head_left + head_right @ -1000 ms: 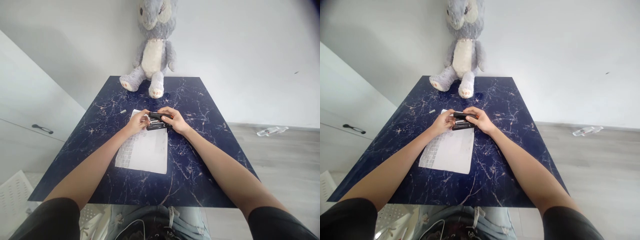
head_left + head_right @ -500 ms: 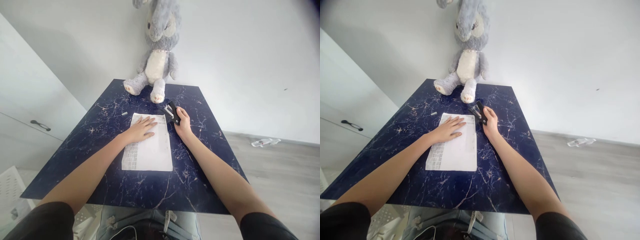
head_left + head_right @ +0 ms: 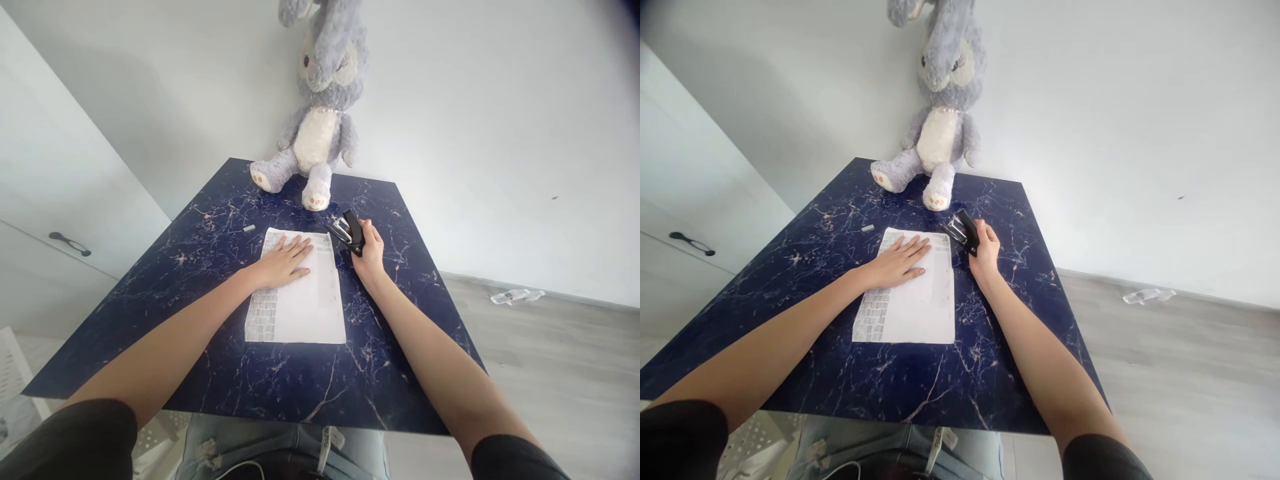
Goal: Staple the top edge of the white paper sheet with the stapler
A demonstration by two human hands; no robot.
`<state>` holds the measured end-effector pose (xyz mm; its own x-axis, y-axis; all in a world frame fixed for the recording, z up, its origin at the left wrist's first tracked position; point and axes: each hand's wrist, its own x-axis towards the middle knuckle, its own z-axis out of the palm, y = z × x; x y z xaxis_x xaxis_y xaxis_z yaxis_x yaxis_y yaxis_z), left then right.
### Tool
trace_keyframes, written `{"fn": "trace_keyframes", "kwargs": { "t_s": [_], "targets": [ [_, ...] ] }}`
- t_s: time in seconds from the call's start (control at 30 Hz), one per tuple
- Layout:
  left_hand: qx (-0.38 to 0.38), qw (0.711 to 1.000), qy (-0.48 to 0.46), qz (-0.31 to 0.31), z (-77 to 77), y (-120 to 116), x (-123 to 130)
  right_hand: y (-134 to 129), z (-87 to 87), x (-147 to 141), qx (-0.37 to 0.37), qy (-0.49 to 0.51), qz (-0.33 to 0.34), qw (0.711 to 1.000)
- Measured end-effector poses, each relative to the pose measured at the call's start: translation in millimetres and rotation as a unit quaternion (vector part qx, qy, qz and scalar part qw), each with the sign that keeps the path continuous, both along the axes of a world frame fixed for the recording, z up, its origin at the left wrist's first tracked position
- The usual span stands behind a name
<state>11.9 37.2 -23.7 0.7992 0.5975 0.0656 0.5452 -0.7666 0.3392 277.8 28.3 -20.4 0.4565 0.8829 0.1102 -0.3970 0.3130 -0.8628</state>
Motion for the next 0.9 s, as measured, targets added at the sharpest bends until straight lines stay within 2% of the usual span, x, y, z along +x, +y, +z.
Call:
{"fn": "trace_keyframes", "kwargs": {
  "t_s": [0.23,0.3,0.37,0.5,0.63,0.77,0.9],
  "targets": [
    [-0.019,0.999,-0.037,0.008,-2.2,-4,5,-4,2.1,3,-0.002,-0.025,0.039,0.999],
    [-0.025,0.996,-0.082,0.012,-2.1,-1,6,-9,3.5,-2,0.015,-0.071,0.069,0.995],
    [-0.033,0.984,-0.169,0.036,-2.4,6,5,-16,5.2,-10,0.04,-0.132,0.112,0.984],
    [-0.089,0.922,-0.356,0.127,-4.1,23,-2,-31,9.0,-25,0.078,-0.234,0.241,0.939],
    [-0.179,0.862,-0.43,0.201,-5.2,29,-7,-41,13.4,-32,0.114,-0.299,0.369,0.873],
    [-0.157,0.855,-0.448,0.208,-0.7,23,-6,-43,17.2,-33,0.141,-0.335,0.43,0.826],
    [-0.031,0.873,-0.418,0.25,12.3,17,-14,-42,21.4,-35,0.169,-0.382,0.455,0.786]
  ]
}}
